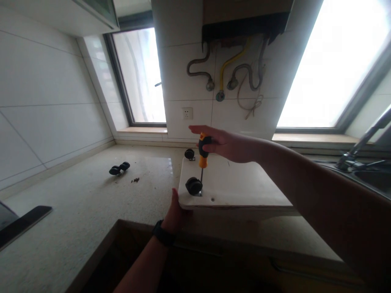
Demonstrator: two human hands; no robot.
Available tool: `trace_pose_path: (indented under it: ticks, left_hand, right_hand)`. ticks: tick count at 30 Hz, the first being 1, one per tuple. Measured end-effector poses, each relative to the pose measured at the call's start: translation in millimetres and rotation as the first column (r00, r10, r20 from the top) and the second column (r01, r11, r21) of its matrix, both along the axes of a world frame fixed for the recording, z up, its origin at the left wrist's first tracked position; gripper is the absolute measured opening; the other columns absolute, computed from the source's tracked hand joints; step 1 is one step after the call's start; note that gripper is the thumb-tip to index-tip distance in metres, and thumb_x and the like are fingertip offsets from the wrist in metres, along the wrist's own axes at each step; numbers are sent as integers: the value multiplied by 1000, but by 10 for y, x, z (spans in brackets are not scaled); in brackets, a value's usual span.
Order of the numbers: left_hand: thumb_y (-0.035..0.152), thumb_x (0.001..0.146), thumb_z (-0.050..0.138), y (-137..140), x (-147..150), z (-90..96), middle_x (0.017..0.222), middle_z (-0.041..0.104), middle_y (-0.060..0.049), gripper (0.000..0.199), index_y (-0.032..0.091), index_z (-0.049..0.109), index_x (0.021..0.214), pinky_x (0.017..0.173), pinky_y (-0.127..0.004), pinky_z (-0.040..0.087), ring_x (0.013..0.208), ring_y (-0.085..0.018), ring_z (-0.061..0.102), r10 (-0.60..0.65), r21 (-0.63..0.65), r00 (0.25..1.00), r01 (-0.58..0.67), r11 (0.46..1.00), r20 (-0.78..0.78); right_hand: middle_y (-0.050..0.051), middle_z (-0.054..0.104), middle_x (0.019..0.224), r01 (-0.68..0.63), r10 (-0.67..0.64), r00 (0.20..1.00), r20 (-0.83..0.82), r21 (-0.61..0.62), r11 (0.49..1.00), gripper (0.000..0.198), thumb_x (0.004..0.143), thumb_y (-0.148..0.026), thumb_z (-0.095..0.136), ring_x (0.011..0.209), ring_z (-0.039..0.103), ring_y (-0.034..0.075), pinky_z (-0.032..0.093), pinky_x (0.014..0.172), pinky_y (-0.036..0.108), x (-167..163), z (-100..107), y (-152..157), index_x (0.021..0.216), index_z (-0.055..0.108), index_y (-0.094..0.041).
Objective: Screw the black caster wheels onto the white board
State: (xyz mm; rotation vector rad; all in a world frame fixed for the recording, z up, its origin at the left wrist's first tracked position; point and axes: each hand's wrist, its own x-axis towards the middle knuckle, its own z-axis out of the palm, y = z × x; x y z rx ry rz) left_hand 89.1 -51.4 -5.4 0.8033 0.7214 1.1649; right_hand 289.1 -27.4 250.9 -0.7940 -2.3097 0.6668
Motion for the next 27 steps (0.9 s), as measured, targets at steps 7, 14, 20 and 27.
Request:
trace_pose_path:
  ticks: [7,14,20,27]
  left_hand:
    - [83,87,44,-31,9,41,92,78,-10,80,16,69,122,75,-35,55,92,-29,73,21,-26,1000,-21,999,9]
    - [80,87,52,-32,-12,20,97,78,-9,77,17,66,128,81,-35,54,98,-29,72,41,-18,999,-41,999,23]
    - [81,88,48,-3,-12,-6,104,78,-10,79,17,65,131,90,-39,53,106,-31,70,29,-5,999,-28,1000,46]
    - [79,89,48,15,-17,-39,110,78,-12,80,15,64,135,93,-39,53,109,-32,70,2,-12,994,0,1000,108]
  right_hand:
    - [3,73,109,-73,68,997,-46,-124,990,32,84,-20,65,102,69,19,55,95,37,21,46,28,116,63,-24]
    - [4,74,108,73,-76,991,112,32,997,26,85,-25,67,96,70,19,53,82,32,-3,92,-62,110,62,-23]
    - [2,74,89,326,-372,918,137,271,906,27,84,-32,73,77,67,18,47,70,32,-47,77,-85,108,69,-22]
    - [4,70,74,469,-583,792,182,429,772,29,82,-43,79,68,61,18,42,63,32,-190,109,-241,95,72,-17]
